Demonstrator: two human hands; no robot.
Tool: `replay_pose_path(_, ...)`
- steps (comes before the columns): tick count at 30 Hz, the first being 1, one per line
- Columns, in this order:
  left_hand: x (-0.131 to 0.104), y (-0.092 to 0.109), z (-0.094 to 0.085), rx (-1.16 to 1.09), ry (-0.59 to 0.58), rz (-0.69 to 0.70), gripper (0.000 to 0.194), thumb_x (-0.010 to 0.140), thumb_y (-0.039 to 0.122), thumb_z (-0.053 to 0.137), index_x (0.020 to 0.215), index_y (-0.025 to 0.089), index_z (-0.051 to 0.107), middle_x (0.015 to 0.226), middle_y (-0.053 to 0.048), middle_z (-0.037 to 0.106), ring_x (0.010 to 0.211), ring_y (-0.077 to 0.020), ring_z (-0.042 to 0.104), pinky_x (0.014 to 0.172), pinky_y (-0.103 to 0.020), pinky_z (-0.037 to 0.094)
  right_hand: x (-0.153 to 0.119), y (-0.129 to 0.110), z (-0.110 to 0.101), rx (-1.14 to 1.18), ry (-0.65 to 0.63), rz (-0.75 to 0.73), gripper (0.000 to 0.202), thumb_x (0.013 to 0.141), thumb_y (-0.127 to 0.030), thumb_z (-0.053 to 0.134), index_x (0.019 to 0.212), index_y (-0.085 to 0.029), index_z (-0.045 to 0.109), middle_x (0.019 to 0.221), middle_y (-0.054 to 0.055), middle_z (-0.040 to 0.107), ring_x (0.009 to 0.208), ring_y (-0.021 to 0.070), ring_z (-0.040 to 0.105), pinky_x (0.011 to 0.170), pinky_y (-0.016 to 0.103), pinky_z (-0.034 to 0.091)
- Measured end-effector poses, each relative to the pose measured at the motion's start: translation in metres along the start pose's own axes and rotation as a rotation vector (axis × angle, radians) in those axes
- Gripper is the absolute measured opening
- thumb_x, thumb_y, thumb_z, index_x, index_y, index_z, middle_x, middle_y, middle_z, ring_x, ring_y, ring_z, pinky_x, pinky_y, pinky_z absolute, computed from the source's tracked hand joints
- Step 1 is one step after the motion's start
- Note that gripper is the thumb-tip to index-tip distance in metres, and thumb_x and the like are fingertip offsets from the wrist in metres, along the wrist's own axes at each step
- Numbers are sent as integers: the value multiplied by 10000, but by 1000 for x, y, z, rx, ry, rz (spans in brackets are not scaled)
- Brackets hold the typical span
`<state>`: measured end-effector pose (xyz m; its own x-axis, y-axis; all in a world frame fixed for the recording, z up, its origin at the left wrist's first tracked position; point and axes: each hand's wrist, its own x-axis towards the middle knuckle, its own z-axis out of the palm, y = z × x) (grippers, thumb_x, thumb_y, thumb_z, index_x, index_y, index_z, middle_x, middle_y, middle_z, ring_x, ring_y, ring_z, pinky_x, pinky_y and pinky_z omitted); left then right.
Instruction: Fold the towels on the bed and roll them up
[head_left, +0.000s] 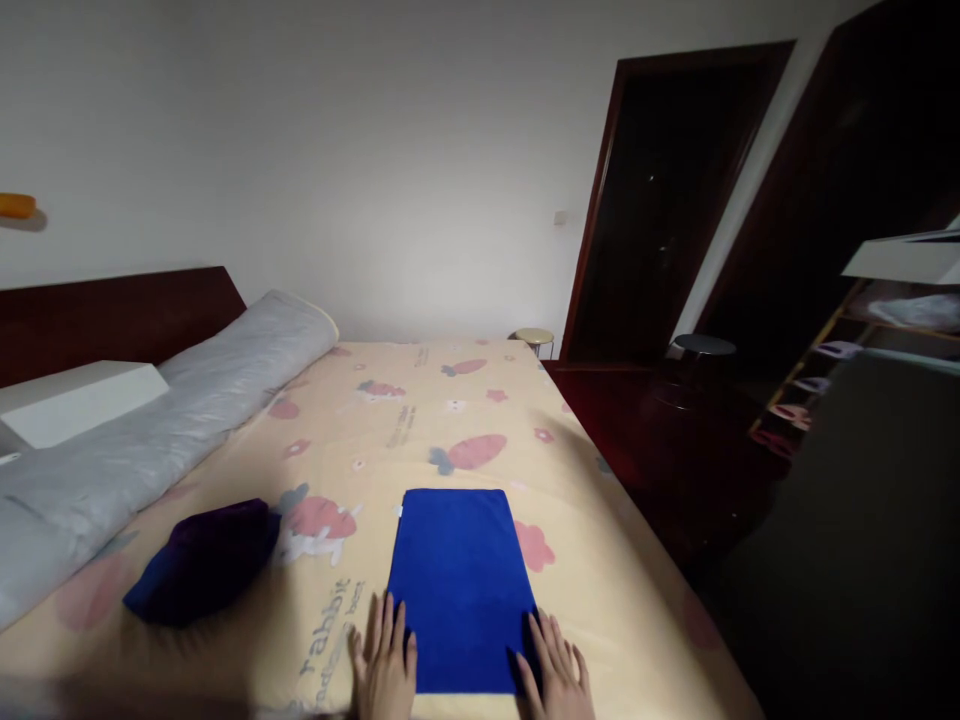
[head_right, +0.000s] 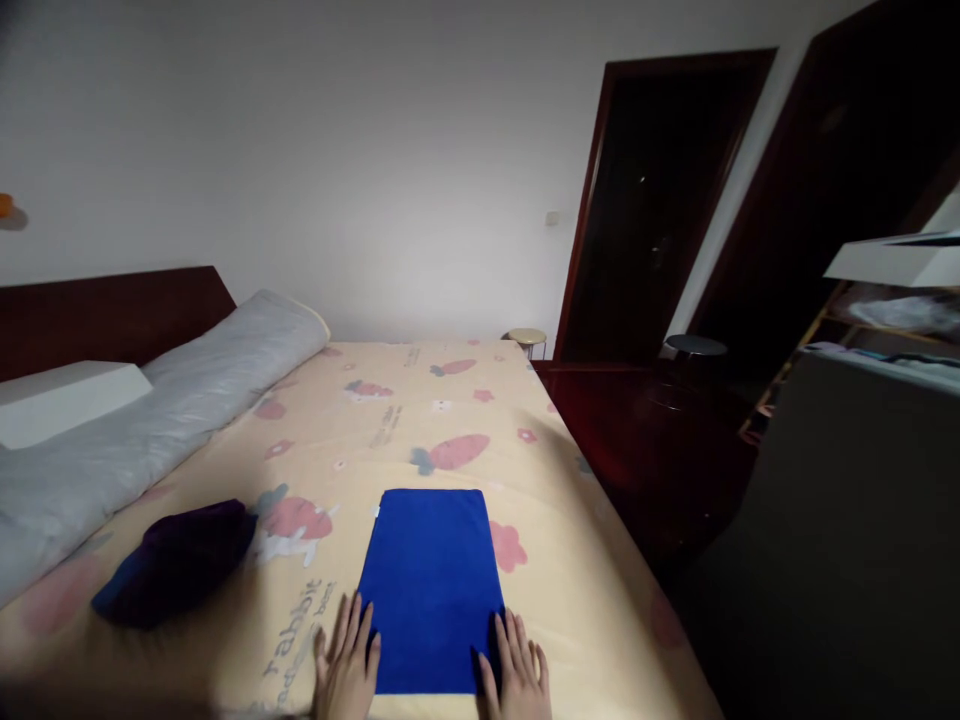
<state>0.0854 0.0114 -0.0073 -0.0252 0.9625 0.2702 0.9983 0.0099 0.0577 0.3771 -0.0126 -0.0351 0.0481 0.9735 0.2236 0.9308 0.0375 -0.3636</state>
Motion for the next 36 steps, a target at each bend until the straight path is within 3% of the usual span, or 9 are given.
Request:
replay_pose_path(6, 60, 69, 10, -129, -21, 303, 618, 925, 151, 315, 1504, 278, 140, 1555, -40, 325, 1424, -215, 353, 1137, -462, 339, 68, -78, 14, 69, -118, -283, 505, 989, -378, 325, 1481, -266, 337, 1535, 39, 311, 1410, 252, 333, 1121, 471, 381)
replay_pose_path(9, 77, 49, 12, -132, -102, 348, 598, 951, 210, 327, 1507, 312, 133, 1556, -27, 330, 1412, -214, 374, 1120, -454, 370, 86, -61, 18, 83, -165, -392, 513, 983, -430, 369, 1481, -314, 321, 1521, 16, 351, 1390, 244, 377, 1113, 451, 394)
replay_pose_path(14, 83, -13, -1, -126, -159, 430, 587, 986, 331, 331, 1520, 355, 89, 1565, 16, 326, 1405, -167, 383, 1134, -361, 350, 88, 15, 6, 49, -73, -261, 521, 951, -488, 447, 1447, -332, 405, 1493, 15, 422, 1365, 258, 418, 1112, 426, 396)
replay_pose_path(16, 97, -7, -2, -121, -128, 420, 593, 988, 330, 325, 1528, 322, 81, 1570, 3, 321, 1418, -173, 360, 1158, -368, 309, 103, 10, 3, 56, -56, -252, 484, 960, -461, 434, 1422, -316, 455, 1503, 21, 413, 1385, 259, 388, 1126, 429, 377)
replay_pose_path(22, 178, 51, 29, -121, -79, 200, 560, 994, 303, 245, 1529, 204, 111, 1569, -75, 320, 1453, -202, 290, 1176, -447, 260, 192, -73, 25, 100, -216, -416, 504, 985, -308, 324, 1485, -249, 341, 1564, 37, 294, 1459, 208, 232, 1175, 437, 280)
replay_pose_path(24, 195, 43, 39, -105, -119, 109, 541, 996, 337, 244, 1521, 226, 177, 1570, -76, 319, 1455, -216, 286, 1168, -478, 262, 212, -62, 30, 72, -262, -375, 509, 986, -381, 336, 1479, -254, 353, 1553, 45, 322, 1454, 212, 252, 1174, 458, 268)
replay_pose_path(30, 205, -2, 47, -80, -161, 14, 556, 986, 433, 263, 1514, 264, 218, 1599, -54, 255, 1481, -228, 208, 1187, -503, 189, 230, 32, 22, -118, -172, -69, 589, 978, -502, 278, 1508, -246, 277, 1575, 52, 278, 1463, 212, 230, 1182, 493, 203)
replay_pose_path(33, 210, 2, 32, -82, -187, 13, 552, 979, 443, 275, 1505, 273, 255, 1582, -55, 298, 1477, -246, 222, 1187, -557, 141, 229, 26, 14, -165, -152, -29, 580, 974, -488, 266, 1494, -238, 324, 1575, 58, 274, 1467, 239, 220, 1183, 526, 168)
replay_pose_path(36, 193, 16, 13, -75, -86, 45, 575, 977, 459, 288, 1514, 269, 211, 1580, -57, 296, 1473, -269, 230, 1188, -607, 59, 206, -10, 12, -138, -45, 22, 587, 978, -471, 258, 1499, -207, 314, 1577, 77, 256, 1468, 271, 207, 1173, 559, 190)
